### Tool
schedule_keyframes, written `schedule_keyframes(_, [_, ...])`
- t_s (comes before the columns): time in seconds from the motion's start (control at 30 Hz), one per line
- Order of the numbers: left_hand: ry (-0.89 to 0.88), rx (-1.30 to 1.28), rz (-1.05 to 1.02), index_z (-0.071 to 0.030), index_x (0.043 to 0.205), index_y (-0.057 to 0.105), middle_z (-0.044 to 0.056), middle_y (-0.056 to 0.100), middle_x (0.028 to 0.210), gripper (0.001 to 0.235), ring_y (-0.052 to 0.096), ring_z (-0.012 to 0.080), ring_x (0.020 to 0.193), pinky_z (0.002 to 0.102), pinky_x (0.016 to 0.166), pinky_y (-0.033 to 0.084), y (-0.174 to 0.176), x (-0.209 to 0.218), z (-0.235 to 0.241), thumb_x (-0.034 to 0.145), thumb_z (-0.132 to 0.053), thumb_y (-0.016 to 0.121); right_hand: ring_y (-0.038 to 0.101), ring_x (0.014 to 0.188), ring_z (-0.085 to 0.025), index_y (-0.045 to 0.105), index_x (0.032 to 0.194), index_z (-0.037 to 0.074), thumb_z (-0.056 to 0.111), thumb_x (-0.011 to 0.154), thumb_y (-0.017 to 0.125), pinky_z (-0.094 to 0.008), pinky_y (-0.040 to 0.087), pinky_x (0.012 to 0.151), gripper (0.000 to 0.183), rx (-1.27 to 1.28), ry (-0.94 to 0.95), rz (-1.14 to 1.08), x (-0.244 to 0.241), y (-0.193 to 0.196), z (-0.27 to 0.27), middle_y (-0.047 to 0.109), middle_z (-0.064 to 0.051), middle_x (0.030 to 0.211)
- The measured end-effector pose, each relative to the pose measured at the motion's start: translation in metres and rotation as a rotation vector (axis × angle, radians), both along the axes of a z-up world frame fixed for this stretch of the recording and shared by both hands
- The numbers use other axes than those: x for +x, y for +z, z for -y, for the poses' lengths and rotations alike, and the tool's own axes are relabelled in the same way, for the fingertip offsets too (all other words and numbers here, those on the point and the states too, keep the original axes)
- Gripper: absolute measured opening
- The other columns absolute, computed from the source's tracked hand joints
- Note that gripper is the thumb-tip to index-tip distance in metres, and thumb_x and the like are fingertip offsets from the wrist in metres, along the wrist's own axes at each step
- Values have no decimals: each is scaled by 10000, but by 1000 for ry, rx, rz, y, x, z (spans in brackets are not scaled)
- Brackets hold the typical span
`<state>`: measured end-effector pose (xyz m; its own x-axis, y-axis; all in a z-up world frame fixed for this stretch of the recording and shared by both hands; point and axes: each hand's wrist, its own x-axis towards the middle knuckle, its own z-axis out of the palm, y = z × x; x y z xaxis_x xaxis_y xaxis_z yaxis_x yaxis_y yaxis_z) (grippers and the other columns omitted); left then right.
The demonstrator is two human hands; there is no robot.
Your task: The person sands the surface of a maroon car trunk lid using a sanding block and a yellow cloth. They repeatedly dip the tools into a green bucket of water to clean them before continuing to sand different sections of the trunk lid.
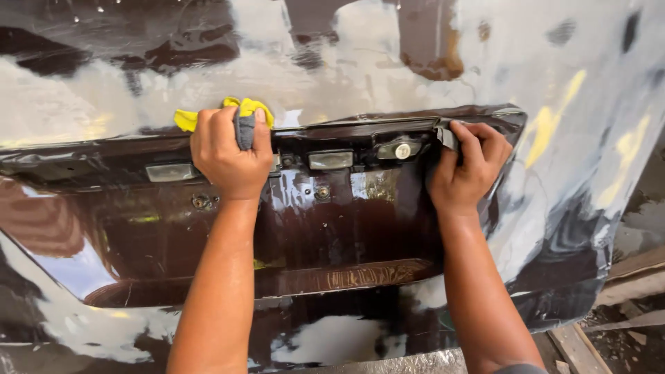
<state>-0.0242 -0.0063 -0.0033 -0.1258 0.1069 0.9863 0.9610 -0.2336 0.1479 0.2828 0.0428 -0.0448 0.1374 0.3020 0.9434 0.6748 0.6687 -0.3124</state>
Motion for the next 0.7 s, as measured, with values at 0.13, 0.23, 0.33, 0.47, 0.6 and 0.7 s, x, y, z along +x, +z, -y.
schedule_keyframes(0.13, [3,13,2,-49,1064,626,118,624,1005,256,635,347,920,468,818,493,0,-1,-1,990,-237,784,609,1106,-287,739,1143,48,-39,890,668,-415,462,962,277,179,-19,97,-76,9,13,658,-103,1139])
schedule_keyframes(0.23, [-37,4,23,-49,1061,630,122,614,992,261,631,350,913,471,822,497,-1,-3,2,973,-245,778,605,1119,-254,727,1154,76,28,931,710,-417,441,970,229,162,75,202,-135,18,28,653,-62,1125])
schedule_keyframes(0.33, [-50,-2,14,-38,1087,620,117,621,1012,280,634,347,924,466,820,499,-2,-1,-2,1001,-253,777,607,1104,-248,729,1178,57,57,925,728,-421,456,956,253,157,186,305,-137,30,35,649,-56,1142])
schedule_keyframes(0.47, [-28,-15,2,-53,1078,623,112,617,1008,271,634,342,925,463,814,493,-3,-4,0,987,-255,780,618,1145,-269,740,1180,72,27,862,704,-423,477,1009,323,144,242,394,-85,22,25,658,-70,1165])
schedule_keyframes(0.6, [-22,-15,32,-61,1064,627,104,619,1006,273,637,333,920,459,809,493,-1,-1,0,966,-261,785,606,1139,-330,735,1158,53,-1,853,672,-447,465,1025,316,101,29,236,-49,17,21,683,-110,1165])
schedule_keyframes(0.7, [-19,-9,26,-61,1058,630,108,620,996,278,637,338,910,463,800,487,0,-1,0,954,-261,792,615,1101,-320,734,1160,51,4,892,683,-418,470,993,277,152,77,144,-89,9,15,669,-114,1151])
